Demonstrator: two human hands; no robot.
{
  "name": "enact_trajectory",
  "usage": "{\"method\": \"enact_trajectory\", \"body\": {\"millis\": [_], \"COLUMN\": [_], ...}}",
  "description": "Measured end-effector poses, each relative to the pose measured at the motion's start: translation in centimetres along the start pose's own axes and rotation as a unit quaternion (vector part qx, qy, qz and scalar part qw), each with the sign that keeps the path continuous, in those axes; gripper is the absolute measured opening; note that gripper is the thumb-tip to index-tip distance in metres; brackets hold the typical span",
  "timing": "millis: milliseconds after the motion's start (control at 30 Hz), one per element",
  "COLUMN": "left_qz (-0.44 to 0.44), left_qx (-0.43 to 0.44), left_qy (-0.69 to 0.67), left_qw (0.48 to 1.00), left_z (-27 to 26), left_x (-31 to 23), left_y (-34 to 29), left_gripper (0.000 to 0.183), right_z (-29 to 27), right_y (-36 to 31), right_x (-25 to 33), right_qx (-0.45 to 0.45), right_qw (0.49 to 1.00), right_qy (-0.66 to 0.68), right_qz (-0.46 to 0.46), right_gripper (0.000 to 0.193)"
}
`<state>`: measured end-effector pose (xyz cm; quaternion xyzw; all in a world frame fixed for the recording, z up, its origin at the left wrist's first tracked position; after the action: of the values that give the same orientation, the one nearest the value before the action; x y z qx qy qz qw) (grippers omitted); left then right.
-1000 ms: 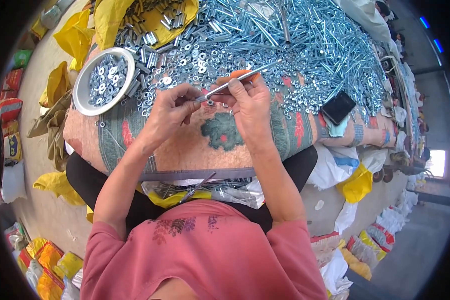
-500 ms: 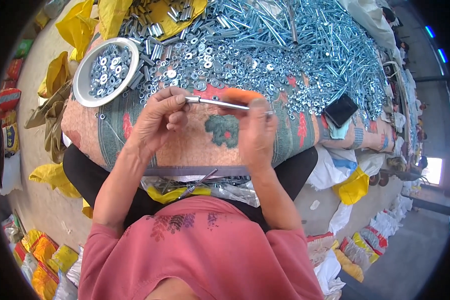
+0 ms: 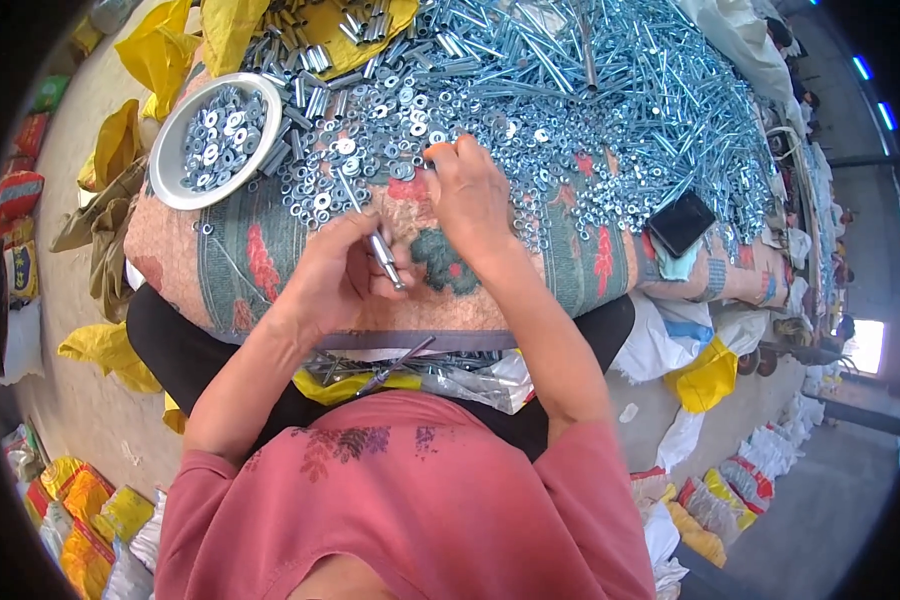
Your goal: The person assembles hardware fasteners by sliding metal sleeves and washers onto threaded metal rods and screwing nuts onto the rods by hand.
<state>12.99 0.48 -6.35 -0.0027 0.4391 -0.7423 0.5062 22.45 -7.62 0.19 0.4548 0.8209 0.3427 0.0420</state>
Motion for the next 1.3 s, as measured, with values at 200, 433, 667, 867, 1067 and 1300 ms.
{"method": "enact_trajectory", "body": {"millis": [200, 433, 667, 867, 1067, 1300], "left_qz": [-0.017, -0.035, 0.172, 0.208, 0.317, 0.366], "left_qx": [-0.006, 0.056, 0.029, -0.004, -0.017, -0.012], "left_qy": [-0.049, 0.068, 0.279, 0.314, 0.392, 0.437], "left_qw": [0.999, 0.995, 0.944, 0.926, 0.864, 0.822], "left_z": [-1.2, -0.3, 1.2, 0.6, 0.0, 0.1], "left_x": [-2.2, 0.3, -1.3, -1.5, -2.4, -2.3], "left_y": [-1.7, -2.5, -2.5, -2.8, -2.7, -2.8], "left_gripper": [0.024, 0.035, 0.035, 0.034, 0.028, 0.019], "right_z": [0.6, -3.2, -2.6, -2.5, -3.1, -2.1], "right_y": [0.4, -0.9, -2.1, -2.1, -1.8, -4.0], "right_x": [-1.3, -1.8, -0.2, -0.3, -2.4, -2.5], "right_qx": [0.059, 0.062, 0.035, 0.01, -0.005, 0.091], "right_qw": [0.998, 0.989, 0.995, 0.994, 0.997, 0.694], "right_qy": [0.027, 0.126, -0.037, -0.034, 0.065, 0.572], "right_qz": [0.003, 0.039, -0.082, -0.1, -0.031, 0.427], "right_gripper": [0.008, 0.013, 0.002, 0.007, 0.01, 0.012]}}
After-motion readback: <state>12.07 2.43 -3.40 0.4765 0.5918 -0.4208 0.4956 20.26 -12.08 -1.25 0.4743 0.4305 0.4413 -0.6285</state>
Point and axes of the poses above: each hand's wrist, its own y-axis towards the middle knuckle, its own z-axis out of the palm, x = y × z, the point moved 9 cm from there along y, towards the middle knuckle, and after that the axes turned 15 degrees about -x, right-handed, at the moved point
